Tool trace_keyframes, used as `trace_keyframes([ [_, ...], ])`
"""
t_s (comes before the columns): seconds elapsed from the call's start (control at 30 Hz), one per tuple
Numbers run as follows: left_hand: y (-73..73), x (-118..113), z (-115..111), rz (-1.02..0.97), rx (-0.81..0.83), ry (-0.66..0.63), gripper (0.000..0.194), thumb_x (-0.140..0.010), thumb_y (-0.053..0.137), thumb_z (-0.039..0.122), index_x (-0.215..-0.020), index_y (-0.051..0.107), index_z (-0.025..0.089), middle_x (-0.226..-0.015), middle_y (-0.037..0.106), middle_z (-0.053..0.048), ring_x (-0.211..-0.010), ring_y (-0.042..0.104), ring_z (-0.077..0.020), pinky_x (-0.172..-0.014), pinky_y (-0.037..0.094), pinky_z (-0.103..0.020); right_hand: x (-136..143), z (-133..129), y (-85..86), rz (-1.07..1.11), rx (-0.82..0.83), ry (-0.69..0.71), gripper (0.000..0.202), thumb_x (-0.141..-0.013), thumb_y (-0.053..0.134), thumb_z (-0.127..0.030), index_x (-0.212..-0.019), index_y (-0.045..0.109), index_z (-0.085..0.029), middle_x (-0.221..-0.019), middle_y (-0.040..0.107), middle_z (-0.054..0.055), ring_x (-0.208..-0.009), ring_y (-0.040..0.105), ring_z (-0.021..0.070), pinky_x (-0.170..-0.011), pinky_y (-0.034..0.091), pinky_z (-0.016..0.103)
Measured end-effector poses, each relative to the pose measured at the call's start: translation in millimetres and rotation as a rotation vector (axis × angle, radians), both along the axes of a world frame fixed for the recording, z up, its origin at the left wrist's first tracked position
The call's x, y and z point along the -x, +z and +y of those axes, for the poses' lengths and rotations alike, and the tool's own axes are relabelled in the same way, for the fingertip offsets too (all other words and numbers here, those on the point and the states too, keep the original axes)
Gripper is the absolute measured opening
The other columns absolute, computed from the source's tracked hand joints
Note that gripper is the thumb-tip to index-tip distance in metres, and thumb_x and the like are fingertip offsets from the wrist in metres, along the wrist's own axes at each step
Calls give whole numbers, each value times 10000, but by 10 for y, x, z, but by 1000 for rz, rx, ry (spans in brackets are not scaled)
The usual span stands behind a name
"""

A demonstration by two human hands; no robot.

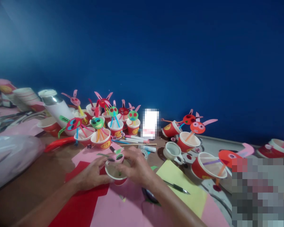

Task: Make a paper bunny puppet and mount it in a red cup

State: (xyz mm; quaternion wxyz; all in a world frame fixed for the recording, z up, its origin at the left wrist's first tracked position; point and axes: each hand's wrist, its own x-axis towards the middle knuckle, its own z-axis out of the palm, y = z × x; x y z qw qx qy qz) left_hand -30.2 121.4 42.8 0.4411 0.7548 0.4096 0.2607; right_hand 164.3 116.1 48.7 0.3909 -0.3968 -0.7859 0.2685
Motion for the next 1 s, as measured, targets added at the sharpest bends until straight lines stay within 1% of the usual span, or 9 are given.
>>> trace_keyframes([
  [0.13, 68, -37, -7, 14, 40, 13, 480, -661, 717, 291, -1110, 576, 197, -1092, 636, -54, -1024, 579, -244, -891, 455, -343, -5, -4, 6, 3, 49, 0, 8, -750, 646, -200, -749, 638, -200, -678, 557, -29, -678, 483, 127, -654, 353, 234],
  [0.2, 36, -42, -9, 17, 39, 30, 505, -655, 719, 273, -1128, 563, 192, -1099, 635, -58, -1030, 577, -246, -905, 448, -352, -1, -3, 3, 21, 98, -22, 54, -726, 647, -172, -765, 652, -209, -692, 562, -28, -709, 499, 137, -668, 368, 234],
  [0.27, -34, -39, -11, 27, 32, 59, 574, -638, 728, 263, -1173, 535, 190, -1158, 613, -73, -1073, 555, -262, -937, 427, -374, 2, -2, 0, 33, 166, -73, 69, -718, 634, -171, -772, 659, -207, -735, 585, -17, -744, 521, 152, -679, 387, 240],
  [0.37, -131, -39, -25, 79, 17, 128, 666, -613, 739, 301, -1226, 499, 199, -1253, 555, -94, -1147, 503, -300, -972, 400, -415, 2, -12, 10, 36, 231, -146, 56, -726, 612, -198, -767, 651, -197, -832, 618, 3, -785, 550, 169, -697, 410, 255],
  [0.53, -141, -83, -68, 157, -40, 232, 669, -616, 727, 340, -1223, 497, 180, -1257, 537, -127, -1176, 474, -318, -974, 396, -440, 21, -37, 74, 41, 243, -221, 66, -708, 607, -194, -766, 635, -209, -872, 622, 6, -861, 555, 188, -758, 416, 280],
  [0.67, -134, -109, -91, 162, -148, 199, 638, -636, 717, 384, -1203, 500, 185, -1224, 557, -123, -1143, 498, -305, -962, 401, -439, 53, -25, 86, 42, 234, -287, 28, -697, 580, -169, -708, 594, -191, -877, 616, 30, -905, 531, 209, -804, 403, 319],
  [0.77, -129, -108, -98, 165, -202, 172, 633, -647, 708, 427, -1198, 496, 199, -1222, 559, -117, -1131, 505, -305, -957, 399, -439, 67, -9, 52, 51, 240, -294, 55, -689, 586, -164, -732, 607, -191, -910, 619, 36, -925, 532, 214, -824, 402, 330],
  [0.9, -62, -115, -99, 108, -124, 139, 575, -681, 690, 374, -1195, 492, 209, -1192, 587, -89, -1069, 550, -275, -914, 434, -391, 64, 6, -2, 67, 265, -282, 164, -705, 591, -181, -859, 647, -194, -971, 630, 47, -945, 546, 214, -832, 409, 329],
  [1.0, 8, -126, -99, 69, -88, 124, 516, -688, 684, 315, -1164, 510, 216, -1144, 617, -61, -1029, 571, -257, -891, 445, -359, 51, 15, -23, 78, 298, -268, 155, -716, 596, -218, -863, 637, -188, -937, 644, 42, -895, 569, 206, -791, 428, 316],
])
